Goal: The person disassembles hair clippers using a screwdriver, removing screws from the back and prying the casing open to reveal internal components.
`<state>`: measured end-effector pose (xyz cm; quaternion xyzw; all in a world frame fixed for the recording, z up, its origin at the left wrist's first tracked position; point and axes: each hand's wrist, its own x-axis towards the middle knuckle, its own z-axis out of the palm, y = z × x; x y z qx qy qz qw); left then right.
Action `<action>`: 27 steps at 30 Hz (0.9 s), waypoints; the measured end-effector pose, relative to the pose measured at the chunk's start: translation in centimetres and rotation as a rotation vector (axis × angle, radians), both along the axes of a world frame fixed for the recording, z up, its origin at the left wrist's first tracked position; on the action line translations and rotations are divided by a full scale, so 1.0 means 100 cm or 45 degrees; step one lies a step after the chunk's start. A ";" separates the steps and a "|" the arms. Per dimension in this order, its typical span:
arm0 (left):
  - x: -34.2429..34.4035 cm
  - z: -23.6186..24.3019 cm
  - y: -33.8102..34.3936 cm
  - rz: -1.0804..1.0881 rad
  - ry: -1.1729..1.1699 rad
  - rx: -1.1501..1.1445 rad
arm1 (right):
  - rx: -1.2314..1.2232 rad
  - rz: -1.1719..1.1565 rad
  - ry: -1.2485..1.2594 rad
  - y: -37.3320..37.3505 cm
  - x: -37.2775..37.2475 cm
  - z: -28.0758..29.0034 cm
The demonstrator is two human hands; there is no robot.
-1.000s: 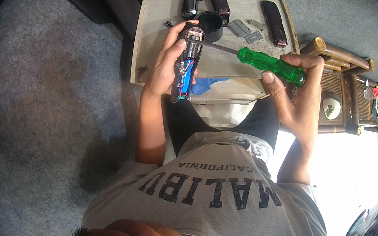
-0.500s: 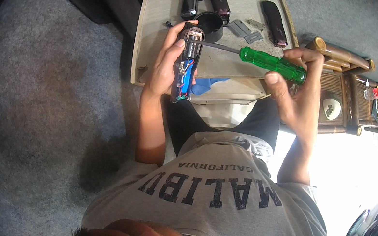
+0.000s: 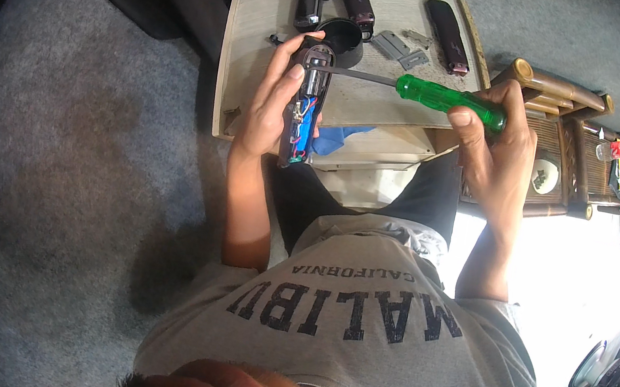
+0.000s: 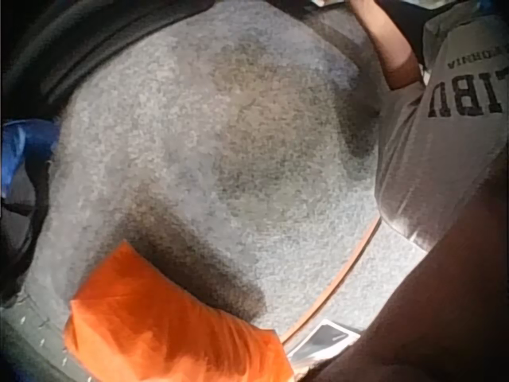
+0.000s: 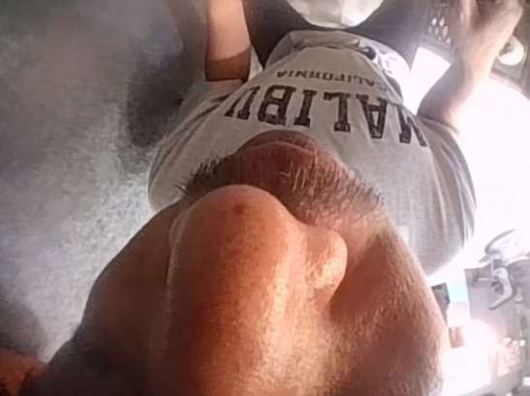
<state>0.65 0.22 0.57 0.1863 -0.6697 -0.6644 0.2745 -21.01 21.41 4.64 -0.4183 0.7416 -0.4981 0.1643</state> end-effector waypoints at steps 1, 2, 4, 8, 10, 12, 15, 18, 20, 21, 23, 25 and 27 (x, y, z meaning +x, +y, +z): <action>0.000 -0.001 0.000 -0.010 0.007 -0.057 | 0.101 -0.032 -0.047 0.001 -0.003 0.001; -0.001 -0.001 0.000 -0.012 0.007 -0.058 | -0.119 -0.002 0.057 -0.002 0.000 -0.002; -0.001 -0.002 0.001 -0.046 0.038 -0.063 | -0.363 0.002 0.195 -0.004 0.002 -0.010; 0.001 -0.003 -0.001 -0.049 0.044 -0.058 | -0.175 0.037 0.269 0.004 -0.004 -0.007; 0.001 -0.003 -0.001 -0.048 0.050 -0.116 | 0.072 0.011 0.252 0.007 -0.009 -0.003; 0.001 -0.005 -0.002 -0.054 0.059 -0.137 | -0.072 0.058 0.252 0.005 -0.004 -0.002; 0.000 -0.007 -0.003 -0.056 0.068 -0.165 | -0.262 0.049 0.392 0.006 -0.004 -0.012; 0.002 -0.010 -0.005 -0.048 0.089 -0.163 | -0.134 0.092 0.328 0.013 -0.010 -0.011; 0.003 -0.011 -0.004 -0.042 0.107 -0.159 | 0.221 0.052 0.202 0.014 -0.013 -0.008; 0.003 -0.010 -0.003 -0.029 0.102 -0.170 | 0.338 0.039 0.161 0.013 -0.014 -0.008; 0.002 -0.005 0.001 -0.017 0.096 -0.183 | -0.146 0.096 0.267 0.006 -0.007 -0.012; 0.001 0.002 0.008 -0.011 0.093 -0.034 | -0.176 0.092 0.344 0.007 -0.005 -0.015; 0.002 -0.002 0.003 -0.002 0.074 -0.112 | -0.207 0.084 0.421 0.005 -0.005 -0.015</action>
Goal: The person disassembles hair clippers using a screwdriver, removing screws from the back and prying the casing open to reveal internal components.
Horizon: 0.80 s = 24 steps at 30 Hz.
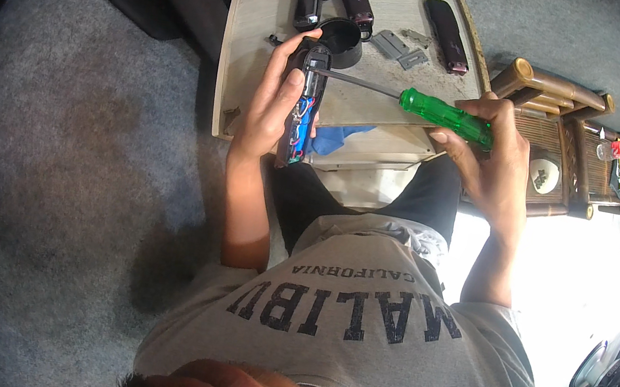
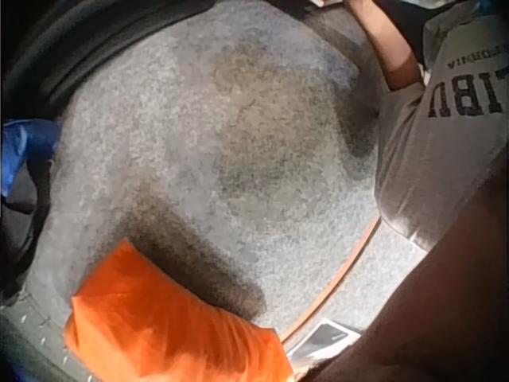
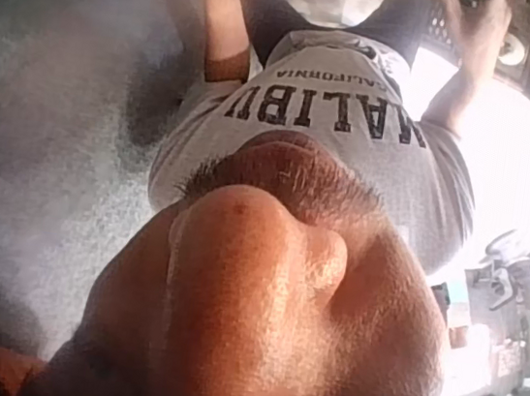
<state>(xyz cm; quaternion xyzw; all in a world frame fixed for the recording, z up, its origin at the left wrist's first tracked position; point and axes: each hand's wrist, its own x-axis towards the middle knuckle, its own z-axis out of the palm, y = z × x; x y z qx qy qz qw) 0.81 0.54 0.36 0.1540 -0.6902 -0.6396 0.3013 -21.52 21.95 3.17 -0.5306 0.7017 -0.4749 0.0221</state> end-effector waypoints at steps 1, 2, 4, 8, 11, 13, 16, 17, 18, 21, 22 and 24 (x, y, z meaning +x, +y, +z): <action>0.000 -0.001 -0.001 0.005 -0.009 -0.040 | -0.016 0.046 0.121 -0.003 -0.001 0.001; 0.000 -0.002 -0.001 0.009 -0.018 -0.079 | -0.033 0.091 0.242 -0.005 -0.002 0.002; -0.001 -0.002 -0.001 0.011 -0.001 -0.119 | -0.041 0.069 0.336 -0.007 -0.002 0.007; -0.001 0.003 0.000 -0.005 -0.011 -0.176 | -0.040 0.018 0.441 -0.006 -0.004 0.006; 0.001 0.008 0.004 -0.028 -0.055 0.031 | 0.217 0.019 0.260 0.000 0.004 0.011; 0.000 0.004 0.001 0.013 -0.077 -0.031 | 0.237 0.037 0.232 0.001 0.002 0.010; 0.000 -0.004 -0.004 0.019 -0.092 -0.150 | 0.114 0.065 0.281 -0.004 0.001 0.006; 0.000 -0.005 -0.004 0.021 -0.097 -0.190 | -0.030 0.075 0.357 -0.006 0.001 0.005; 0.000 -0.003 -0.003 0.011 -0.095 -0.174 | -0.029 0.075 0.358 -0.007 0.002 0.007; -0.001 -0.004 -0.003 0.003 -0.094 -0.176 | 0.007 0.056 0.434 -0.007 0.005 0.012; -0.001 -0.005 -0.004 0.005 -0.095 -0.195 | 0.025 0.040 0.334 -0.007 0.006 0.013; 0.000 0.002 0.000 -0.022 -0.077 -0.157 | 0.042 0.025 0.235 -0.004 0.008 0.015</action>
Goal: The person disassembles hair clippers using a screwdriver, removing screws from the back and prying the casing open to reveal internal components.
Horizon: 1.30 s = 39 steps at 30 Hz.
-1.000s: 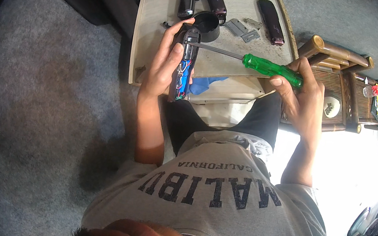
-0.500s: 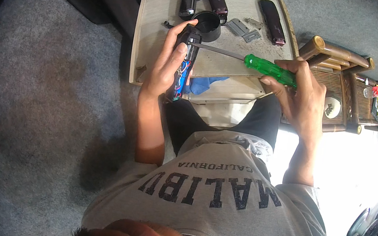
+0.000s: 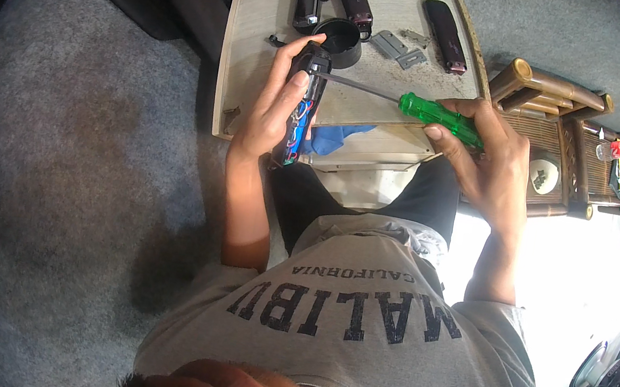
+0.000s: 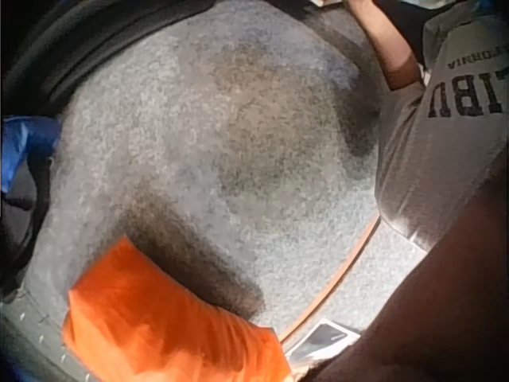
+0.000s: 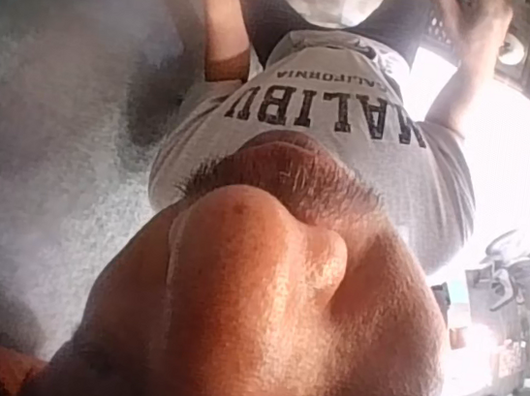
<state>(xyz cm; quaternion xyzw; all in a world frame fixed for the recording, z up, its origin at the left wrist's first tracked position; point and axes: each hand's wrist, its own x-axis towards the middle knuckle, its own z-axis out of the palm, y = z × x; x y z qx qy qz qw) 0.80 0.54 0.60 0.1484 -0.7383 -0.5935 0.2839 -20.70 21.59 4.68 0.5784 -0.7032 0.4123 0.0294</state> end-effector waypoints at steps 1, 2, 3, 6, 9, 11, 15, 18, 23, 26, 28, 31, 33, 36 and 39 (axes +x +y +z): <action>0.000 0.003 0.001 -0.026 0.016 0.041 | 0.117 -0.031 -0.199 0.003 0.001 0.003; 0.000 0.001 0.000 -0.026 0.016 0.040 | 0.234 -0.062 -0.399 0.004 0.002 0.005; 0.000 -0.004 -0.002 0.007 0.009 -0.036 | 0.232 -0.063 -0.399 0.005 0.001 0.003; 0.002 -0.007 -0.004 0.031 0.019 -0.071 | 0.272 0.020 -0.268 0.002 -0.002 -0.011; 0.001 -0.006 0.001 0.050 0.064 0.056 | 0.354 0.153 -0.191 -0.002 0.005 -0.017; 0.001 -0.010 0.000 0.077 0.093 0.139 | 0.357 0.167 -0.264 -0.005 0.009 -0.018; 0.000 -0.010 0.005 0.220 0.209 0.257 | 0.262 0.144 -0.401 -0.015 0.007 -0.026; -0.004 -0.006 0.007 0.281 0.213 0.307 | 0.060 0.101 -0.490 -0.028 -0.001 -0.033; -0.006 -0.006 0.005 0.269 0.258 0.457 | -0.149 0.084 -0.864 -0.062 -0.003 -0.032; -0.006 -0.002 0.006 0.292 0.247 0.502 | -0.256 0.075 -0.811 -0.084 -0.003 -0.042; -0.007 -0.001 0.007 0.314 0.227 0.509 | -0.188 0.098 -0.664 -0.092 -0.006 -0.053; -0.007 -0.001 0.007 0.343 0.202 0.520 | -0.131 0.070 -0.593 -0.093 -0.004 -0.055; -0.008 0.000 0.008 0.345 0.195 0.525 | -0.053 0.059 -0.566 -0.091 -0.002 -0.051; -0.012 0.002 0.010 0.382 0.209 0.562 | 0.109 -0.036 -0.458 -0.091 -0.002 -0.047; -0.014 -0.001 0.007 0.419 0.267 0.515 | 0.237 -0.061 -0.557 -0.101 -0.002 -0.036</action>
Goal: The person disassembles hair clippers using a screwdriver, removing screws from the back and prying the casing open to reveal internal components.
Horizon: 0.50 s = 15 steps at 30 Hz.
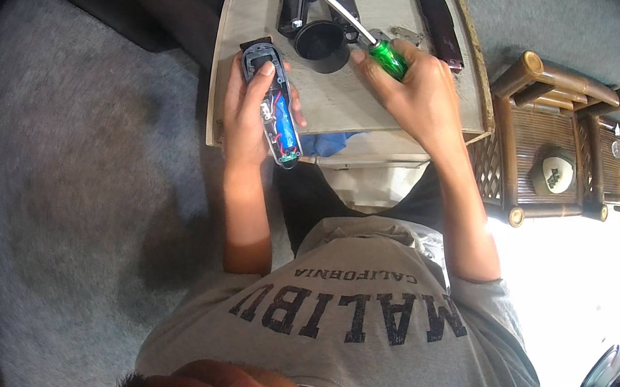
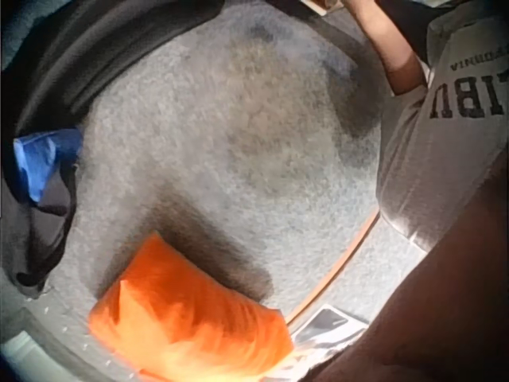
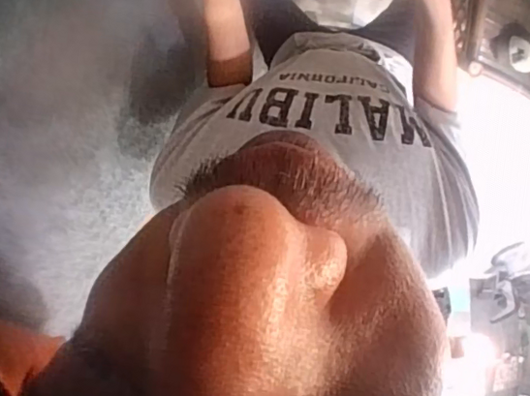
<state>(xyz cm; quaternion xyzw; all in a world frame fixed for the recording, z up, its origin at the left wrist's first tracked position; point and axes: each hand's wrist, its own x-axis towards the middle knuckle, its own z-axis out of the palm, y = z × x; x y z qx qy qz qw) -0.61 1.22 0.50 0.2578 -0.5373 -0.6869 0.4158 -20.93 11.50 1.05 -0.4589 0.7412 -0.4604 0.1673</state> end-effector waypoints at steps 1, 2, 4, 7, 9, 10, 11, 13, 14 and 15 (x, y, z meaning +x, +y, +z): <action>-0.001 0.000 -0.001 0.000 -0.005 0.001 | 0.001 0.000 -0.005 -0.001 0.002 0.004; -0.003 0.000 -0.002 0.022 0.006 0.009 | 0.025 0.019 -0.020 -0.002 0.005 0.007; -0.004 -0.001 -0.005 0.025 0.019 0.005 | 0.048 0.036 -0.033 -0.005 0.006 0.003; -0.006 0.004 -0.004 0.068 0.000 -0.004 | -0.436 0.123 0.136 -0.012 0.007 -0.012; -0.008 0.006 -0.003 0.085 0.006 -0.011 | -0.405 0.230 0.156 -0.011 0.008 -0.006; -0.009 0.007 -0.002 0.102 0.015 -0.019 | -0.405 0.230 0.152 -0.013 0.010 -0.006; -0.009 0.008 -0.001 0.102 0.012 -0.018 | -0.403 0.238 0.173 -0.015 0.013 -0.005; -0.009 0.011 -0.001 0.070 -0.025 -0.036 | -0.401 0.244 0.194 -0.017 0.017 -0.003; -0.010 0.010 -0.001 0.069 -0.027 -0.036 | -0.311 0.210 0.173 -0.017 0.019 -0.002; -0.009 0.009 -0.002 0.053 -0.045 -0.045 | -0.225 0.179 0.149 -0.017 0.020 0.000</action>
